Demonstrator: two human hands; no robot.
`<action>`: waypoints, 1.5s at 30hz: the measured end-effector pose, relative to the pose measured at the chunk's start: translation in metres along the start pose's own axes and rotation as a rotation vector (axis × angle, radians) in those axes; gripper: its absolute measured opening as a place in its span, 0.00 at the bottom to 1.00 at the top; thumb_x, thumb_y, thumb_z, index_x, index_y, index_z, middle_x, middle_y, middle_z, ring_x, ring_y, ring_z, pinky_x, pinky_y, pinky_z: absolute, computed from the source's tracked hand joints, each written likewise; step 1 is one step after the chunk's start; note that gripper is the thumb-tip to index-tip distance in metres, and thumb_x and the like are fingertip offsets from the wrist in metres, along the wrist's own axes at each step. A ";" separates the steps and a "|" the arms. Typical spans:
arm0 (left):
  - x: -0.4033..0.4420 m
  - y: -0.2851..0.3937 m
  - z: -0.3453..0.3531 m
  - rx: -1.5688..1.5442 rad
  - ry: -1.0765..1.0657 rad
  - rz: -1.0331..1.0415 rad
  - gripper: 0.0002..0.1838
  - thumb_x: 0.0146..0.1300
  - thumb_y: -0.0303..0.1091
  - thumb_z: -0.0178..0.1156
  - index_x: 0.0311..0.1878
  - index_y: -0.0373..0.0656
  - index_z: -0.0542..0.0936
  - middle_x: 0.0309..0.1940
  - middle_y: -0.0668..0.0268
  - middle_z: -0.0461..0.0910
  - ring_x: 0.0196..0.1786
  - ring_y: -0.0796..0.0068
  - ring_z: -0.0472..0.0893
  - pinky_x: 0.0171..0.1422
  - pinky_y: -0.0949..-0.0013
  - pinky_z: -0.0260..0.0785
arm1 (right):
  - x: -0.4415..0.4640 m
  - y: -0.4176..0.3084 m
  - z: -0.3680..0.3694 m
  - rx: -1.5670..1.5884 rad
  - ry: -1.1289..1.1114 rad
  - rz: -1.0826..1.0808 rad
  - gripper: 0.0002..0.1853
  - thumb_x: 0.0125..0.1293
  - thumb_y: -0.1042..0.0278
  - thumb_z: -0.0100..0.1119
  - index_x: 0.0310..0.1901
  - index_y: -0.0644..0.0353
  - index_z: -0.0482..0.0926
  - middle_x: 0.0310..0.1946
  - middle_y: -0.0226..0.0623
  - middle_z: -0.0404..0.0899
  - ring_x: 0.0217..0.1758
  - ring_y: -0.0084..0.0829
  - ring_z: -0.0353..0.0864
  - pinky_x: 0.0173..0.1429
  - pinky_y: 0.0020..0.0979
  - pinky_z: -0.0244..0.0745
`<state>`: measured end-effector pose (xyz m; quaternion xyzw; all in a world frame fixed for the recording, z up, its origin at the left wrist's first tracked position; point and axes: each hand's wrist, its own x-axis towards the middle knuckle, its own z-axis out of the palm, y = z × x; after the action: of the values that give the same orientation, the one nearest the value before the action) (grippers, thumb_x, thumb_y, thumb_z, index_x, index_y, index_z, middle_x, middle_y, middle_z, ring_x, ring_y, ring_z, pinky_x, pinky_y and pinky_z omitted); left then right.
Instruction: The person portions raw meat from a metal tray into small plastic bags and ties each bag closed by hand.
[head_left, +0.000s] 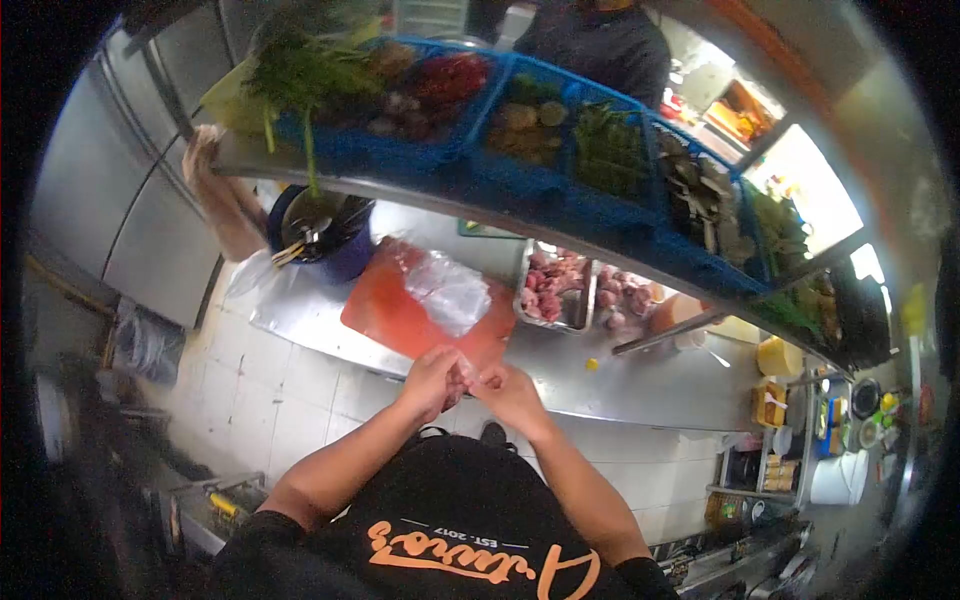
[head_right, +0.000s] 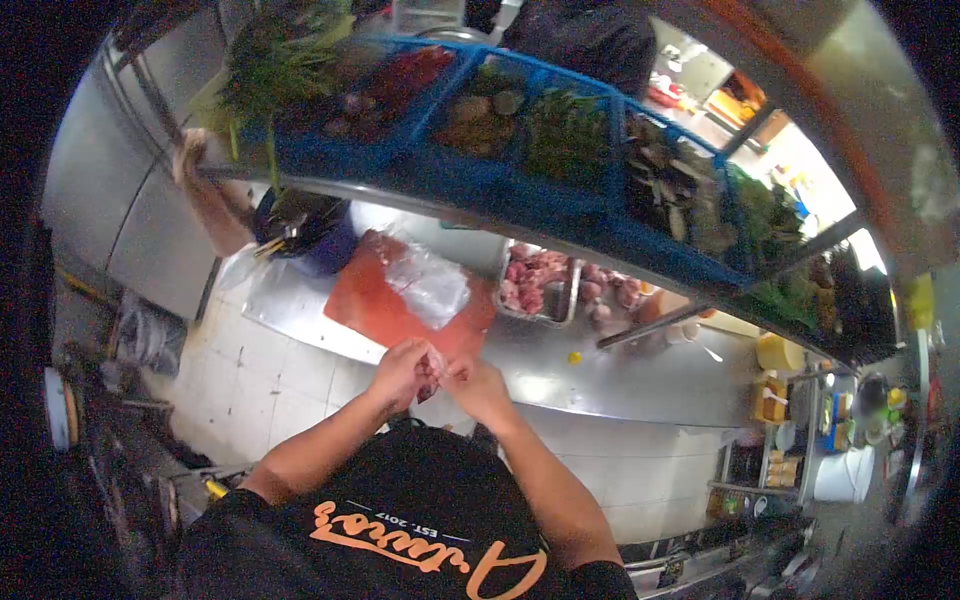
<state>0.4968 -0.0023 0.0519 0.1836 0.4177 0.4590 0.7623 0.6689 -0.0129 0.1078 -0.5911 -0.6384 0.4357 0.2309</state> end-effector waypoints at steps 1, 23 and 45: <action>-0.002 0.003 -0.002 0.000 -0.004 0.008 0.10 0.75 0.36 0.50 0.36 0.44 0.73 0.28 0.66 0.76 0.30 0.75 0.76 0.33 0.70 0.68 | -0.001 -0.001 -0.002 0.026 -0.054 0.000 0.14 0.59 0.60 0.70 0.35 0.62 0.81 0.30 0.45 0.84 0.35 0.37 0.86 0.42 0.37 0.78; -0.021 0.035 0.022 -0.103 0.003 -0.119 0.06 0.72 0.31 0.53 0.38 0.42 0.74 0.30 0.68 0.74 0.31 0.75 0.76 0.36 0.66 0.72 | -0.001 0.053 0.011 1.002 -0.355 0.409 0.13 0.68 0.57 0.64 0.45 0.58 0.78 0.35 0.30 0.80 0.36 0.24 0.80 0.43 0.30 0.79; -0.081 0.026 -0.052 0.198 0.265 0.086 0.05 0.64 0.30 0.61 0.42 0.42 0.77 0.30 0.69 0.77 0.29 0.81 0.74 0.31 0.73 0.68 | 0.022 -0.094 -0.161 -0.494 -0.106 -0.453 0.15 0.68 0.57 0.57 0.44 0.59 0.85 0.41 0.47 0.86 0.44 0.48 0.85 0.50 0.45 0.77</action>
<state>0.4222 -0.0630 0.0766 0.2132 0.5496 0.4679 0.6585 0.7425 0.0614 0.2632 -0.4488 -0.8510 0.2353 0.1382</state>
